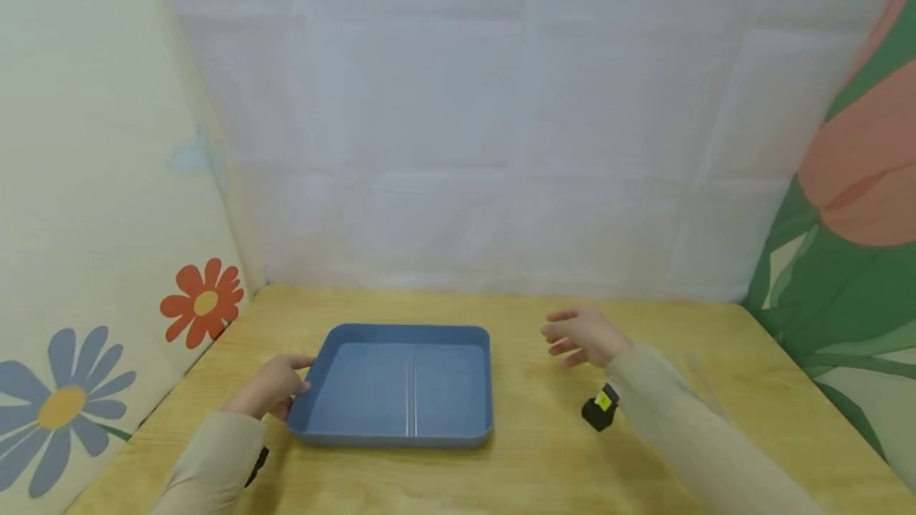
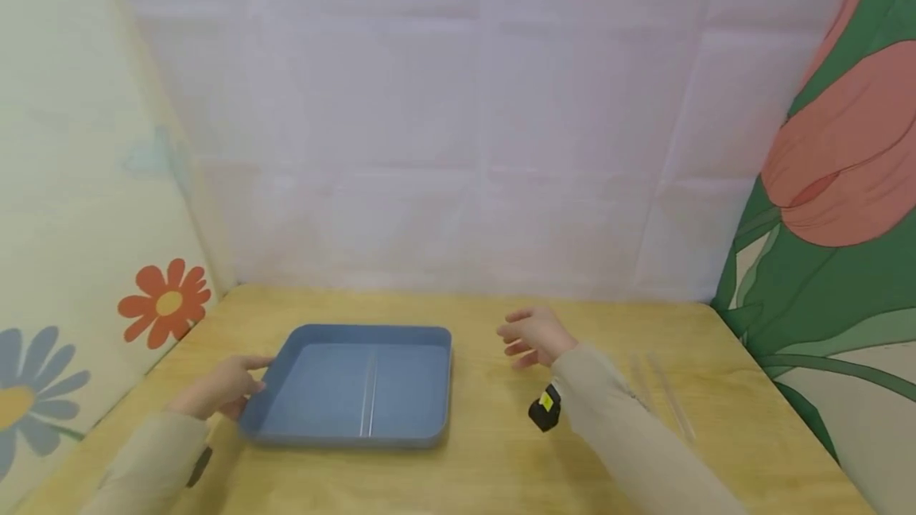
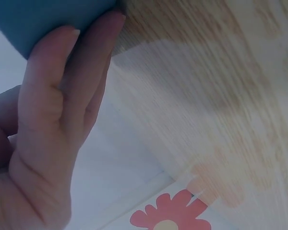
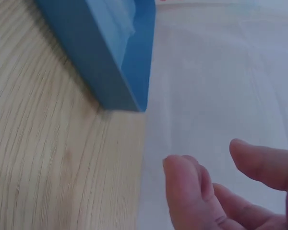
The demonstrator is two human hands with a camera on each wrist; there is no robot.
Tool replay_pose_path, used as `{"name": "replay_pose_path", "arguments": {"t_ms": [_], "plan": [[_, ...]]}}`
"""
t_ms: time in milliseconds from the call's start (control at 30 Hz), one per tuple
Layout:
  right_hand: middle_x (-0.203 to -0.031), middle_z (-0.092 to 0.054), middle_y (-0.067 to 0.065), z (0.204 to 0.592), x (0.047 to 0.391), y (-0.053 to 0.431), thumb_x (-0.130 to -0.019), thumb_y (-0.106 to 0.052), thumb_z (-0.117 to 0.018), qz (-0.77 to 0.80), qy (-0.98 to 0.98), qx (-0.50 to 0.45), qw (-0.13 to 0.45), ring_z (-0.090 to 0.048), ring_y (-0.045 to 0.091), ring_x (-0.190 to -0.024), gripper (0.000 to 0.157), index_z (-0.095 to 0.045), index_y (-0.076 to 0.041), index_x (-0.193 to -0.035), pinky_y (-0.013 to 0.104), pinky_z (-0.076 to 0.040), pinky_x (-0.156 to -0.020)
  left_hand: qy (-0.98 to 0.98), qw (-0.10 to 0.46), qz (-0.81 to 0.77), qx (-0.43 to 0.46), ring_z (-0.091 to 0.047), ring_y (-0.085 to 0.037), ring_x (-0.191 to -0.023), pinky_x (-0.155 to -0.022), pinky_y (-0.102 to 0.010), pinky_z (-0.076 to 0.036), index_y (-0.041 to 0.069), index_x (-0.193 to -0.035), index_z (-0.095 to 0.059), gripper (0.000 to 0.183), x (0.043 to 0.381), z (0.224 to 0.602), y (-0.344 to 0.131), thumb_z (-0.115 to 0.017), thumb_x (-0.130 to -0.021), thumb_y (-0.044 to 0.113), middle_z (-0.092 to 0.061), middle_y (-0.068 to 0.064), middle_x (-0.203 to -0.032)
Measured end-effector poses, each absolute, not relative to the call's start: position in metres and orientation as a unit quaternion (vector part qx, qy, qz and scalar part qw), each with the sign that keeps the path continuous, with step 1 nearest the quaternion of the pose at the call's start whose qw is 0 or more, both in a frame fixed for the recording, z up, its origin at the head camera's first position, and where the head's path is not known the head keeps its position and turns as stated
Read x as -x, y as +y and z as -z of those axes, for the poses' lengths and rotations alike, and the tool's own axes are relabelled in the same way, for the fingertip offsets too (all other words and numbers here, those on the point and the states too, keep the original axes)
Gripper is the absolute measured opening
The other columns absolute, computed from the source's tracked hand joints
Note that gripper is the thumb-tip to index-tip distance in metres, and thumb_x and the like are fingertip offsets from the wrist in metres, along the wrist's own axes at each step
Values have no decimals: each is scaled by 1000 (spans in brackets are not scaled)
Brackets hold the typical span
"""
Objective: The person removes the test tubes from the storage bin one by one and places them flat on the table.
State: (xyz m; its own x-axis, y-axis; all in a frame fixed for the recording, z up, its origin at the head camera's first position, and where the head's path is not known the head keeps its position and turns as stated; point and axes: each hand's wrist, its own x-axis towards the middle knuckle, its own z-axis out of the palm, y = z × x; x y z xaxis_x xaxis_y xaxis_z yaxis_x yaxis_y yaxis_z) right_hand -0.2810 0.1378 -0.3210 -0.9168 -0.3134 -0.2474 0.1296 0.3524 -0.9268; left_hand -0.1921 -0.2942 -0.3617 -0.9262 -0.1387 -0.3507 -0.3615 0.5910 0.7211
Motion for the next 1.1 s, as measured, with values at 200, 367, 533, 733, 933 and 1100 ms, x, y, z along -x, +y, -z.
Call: {"name": "replay_pose_path", "arguments": {"t_ms": [200, 367, 533, 733, 933, 1100], "plan": [[-118, -54, 25, 312, 288, 113, -96, -10, -58, 593, 773, 57, 219, -62, 20, -81, 52, -39, 9, -140, 34, -56, -68, 883, 131, -428, 143, -62, -25, -73, -65, -42, -57, -15, -144, -27, 53, 198, 352, -295, -45, -94, -11, -52, -34, -113], [-115, -56, 23, 309, 288, 94, -96, -11, -60, 608, 758, 55, 228, -62, 21, -83, 49, -43, 8, -138, 34, -56, -68, 885, 133, -423, 144, -62, -28, -78, -65, -41, -57, -13, -145, -28, 53, 200, 350, -296, -46, -95, -10, -50, -36, -118], [-117, -56, 23, 310, 286, 73, -95, -11, -60, 619, 741, 59, 252, -62, 24, -89, 49, -43, 6, -138, 38, -55, -75, 884, 142, -421, 147, -62, -28, -79, -66, -41, -57, -13, -145, -28, 53, 197, 350, -296, -46, -95, -10, -48, -38, -123], [-129, -49, 30, 313, 285, 52, -97, -10, -58, 631, 723, 49, 279, -60, 25, -88, 47, -43, 6, -139, 41, -55, -78, 879, 141, -432, 147, -63, -28, -80, -67, -42, -57, -13, -145, -27, 53, 196, 351, -293, -44, -95, -10, -46, -40, -124], [-130, -51, 30, 317, 282, 31, -94, -8, -62, 621, 726, 36, 293, -62, 34, -100, 44, -50, 6, -133, 43, -55, -80, 882, 148, -423, 145, -61, -27, -78, -67, -41, -57, -14, -145, -27, 52, 193, 352, -292, -44, -95, -10, -47, -38, -123], [-126, -54, 29, 323, 280, 7, -92, -7, -65, 616, 725, 25, 307, -59, 39, -109, 44, -51, 6, -131, 47, -52, -87, 881, 143, -426, 145, -61, -25, -73, -65, -40, -57, -15, -144, -28, 52, 188, 354, -291, -44, -95, -11, -50, -35, -118]]}}
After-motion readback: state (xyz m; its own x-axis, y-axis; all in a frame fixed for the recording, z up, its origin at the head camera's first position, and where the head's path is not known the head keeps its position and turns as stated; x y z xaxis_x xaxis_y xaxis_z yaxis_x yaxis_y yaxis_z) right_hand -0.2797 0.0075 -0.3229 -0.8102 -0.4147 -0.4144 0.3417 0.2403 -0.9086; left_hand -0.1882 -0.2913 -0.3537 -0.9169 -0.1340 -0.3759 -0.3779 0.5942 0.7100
